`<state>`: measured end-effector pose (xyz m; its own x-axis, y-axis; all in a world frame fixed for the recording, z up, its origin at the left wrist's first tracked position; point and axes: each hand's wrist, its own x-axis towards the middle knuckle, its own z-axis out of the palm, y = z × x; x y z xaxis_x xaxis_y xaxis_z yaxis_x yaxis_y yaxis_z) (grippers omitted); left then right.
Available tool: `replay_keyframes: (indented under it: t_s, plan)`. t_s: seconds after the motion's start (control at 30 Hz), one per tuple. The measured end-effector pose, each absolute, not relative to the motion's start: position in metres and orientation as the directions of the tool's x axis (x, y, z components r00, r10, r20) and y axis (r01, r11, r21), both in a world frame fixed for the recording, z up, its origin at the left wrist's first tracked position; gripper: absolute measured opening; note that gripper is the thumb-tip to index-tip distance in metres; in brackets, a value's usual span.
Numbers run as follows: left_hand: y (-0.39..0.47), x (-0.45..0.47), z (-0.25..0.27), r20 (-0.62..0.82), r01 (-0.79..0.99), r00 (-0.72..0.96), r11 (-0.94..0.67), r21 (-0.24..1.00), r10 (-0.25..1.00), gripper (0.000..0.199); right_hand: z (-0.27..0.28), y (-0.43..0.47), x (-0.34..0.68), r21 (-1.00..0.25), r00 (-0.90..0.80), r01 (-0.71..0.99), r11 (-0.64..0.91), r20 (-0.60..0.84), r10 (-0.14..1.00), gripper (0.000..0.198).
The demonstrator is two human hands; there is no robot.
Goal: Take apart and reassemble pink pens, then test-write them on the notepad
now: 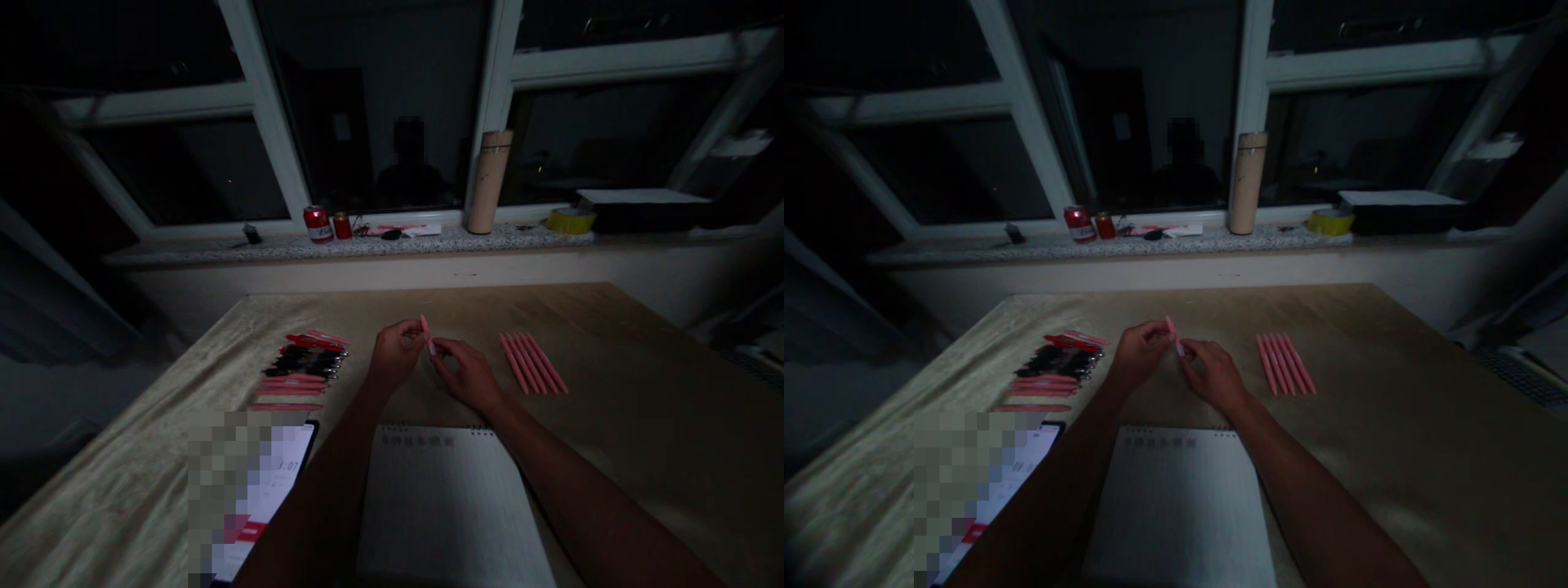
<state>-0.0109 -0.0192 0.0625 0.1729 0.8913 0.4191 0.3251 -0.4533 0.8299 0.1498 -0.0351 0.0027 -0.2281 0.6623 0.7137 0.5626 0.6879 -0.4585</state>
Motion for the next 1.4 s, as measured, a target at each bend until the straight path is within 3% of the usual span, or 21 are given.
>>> replay_keyframes:
  t_s: [0.23, 0.5, 0.8, 0.93, 1.13, 1.4]
  plan:
    - [-0.0213, -0.0112, 0.0649, 0.41, 0.412, 0.086, -0.407, 0.815, 0.908, 0.018, 0.0037, -0.0355, 0.1494, -0.451, -0.235, 0.559, 0.696, 0.719, 0.654, 0.027]
    - [-0.02, -0.0129, 0.0628, 0.42, 0.366, 0.188, -0.46, 0.809, 0.888, 0.023, 0.0057, -0.0362, 0.1491, -0.489, -0.229, 0.545, 0.681, 0.694, 0.682, 0.026]
    - [-0.0184, -0.0131, 0.063, 0.417, 0.353, 0.168, -0.45, 0.821, 0.893, 0.025, 0.0036, -0.0342, 0.149, -0.549, -0.206, 0.54, 0.638, 0.649, 0.732, 0.026]
    - [-0.0183, -0.013, 0.0627, 0.416, 0.35, 0.165, -0.447, 0.823, 0.894, 0.025, 0.003, -0.0328, 0.1502, -0.505, -0.212, 0.609, 0.612, 0.64, 0.739, 0.015]
    - [-0.019, -0.0125, 0.064, 0.388, 0.347, 0.218, -0.443, 0.827, 0.895, 0.023, 0.0041, -0.034, 0.1504, -0.479, -0.294, 0.601, 0.64, 0.612, 0.734, 0.018]
    - [-0.0223, -0.0098, 0.0677, 0.42, 0.37, 0.096, -0.424, 0.827, 0.903, 0.02, 0.0054, -0.0353, 0.1509, -0.484, -0.249, 0.594, 0.642, 0.649, 0.719, 0.015]
